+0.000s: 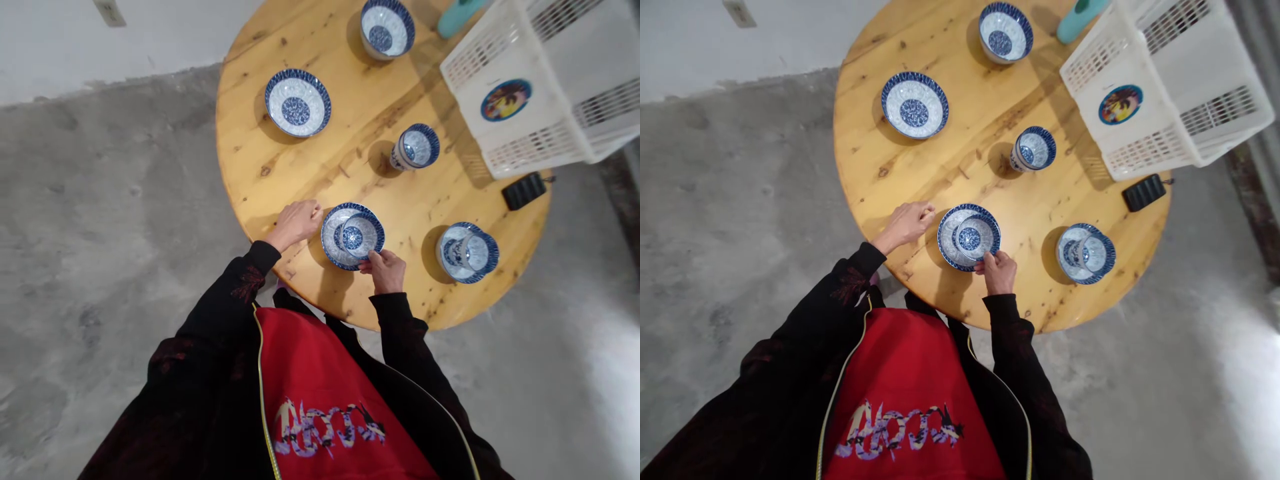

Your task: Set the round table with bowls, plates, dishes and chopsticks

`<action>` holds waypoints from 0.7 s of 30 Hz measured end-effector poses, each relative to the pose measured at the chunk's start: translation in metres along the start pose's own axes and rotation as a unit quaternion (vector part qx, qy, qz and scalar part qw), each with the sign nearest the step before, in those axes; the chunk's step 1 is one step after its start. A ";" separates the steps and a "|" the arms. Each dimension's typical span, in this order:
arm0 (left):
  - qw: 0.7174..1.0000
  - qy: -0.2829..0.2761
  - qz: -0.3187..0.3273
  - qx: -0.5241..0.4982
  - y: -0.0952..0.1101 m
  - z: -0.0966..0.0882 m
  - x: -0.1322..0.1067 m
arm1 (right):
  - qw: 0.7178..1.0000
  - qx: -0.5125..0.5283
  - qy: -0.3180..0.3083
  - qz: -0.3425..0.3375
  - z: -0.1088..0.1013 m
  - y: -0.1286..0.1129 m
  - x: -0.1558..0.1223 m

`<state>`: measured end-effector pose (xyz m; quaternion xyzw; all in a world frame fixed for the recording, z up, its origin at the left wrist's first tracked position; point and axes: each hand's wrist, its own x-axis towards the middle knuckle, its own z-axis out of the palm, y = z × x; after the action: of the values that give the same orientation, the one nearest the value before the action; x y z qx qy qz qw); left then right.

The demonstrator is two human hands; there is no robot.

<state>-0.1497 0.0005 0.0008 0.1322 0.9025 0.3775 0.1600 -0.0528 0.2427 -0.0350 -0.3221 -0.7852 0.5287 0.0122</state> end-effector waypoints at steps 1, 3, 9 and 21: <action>1.000 0.001 -0.004 0.003 -0.002 -0.001 -0.002 | 1.000 -0.002 -0.002 0.002 -0.002 0.000 -0.001; 1.000 0.004 -0.012 0.008 -0.010 -0.006 -0.011 | 1.000 -0.008 0.005 0.001 -0.007 0.000 -0.006; 0.996 0.053 -0.074 -0.004 -0.054 -0.045 -0.075 | 0.996 0.029 0.079 -0.032 -0.018 -0.003 -0.032; 0.928 0.223 -0.269 -0.132 -0.152 -0.091 -0.218 | 0.994 0.059 0.027 -0.091 0.070 -0.033 -0.068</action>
<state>-0.0041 -0.2394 -0.0074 -0.2257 0.8585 0.4557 0.0660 -0.0404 0.1421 -0.0159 -0.2622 -0.7783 0.5617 0.1005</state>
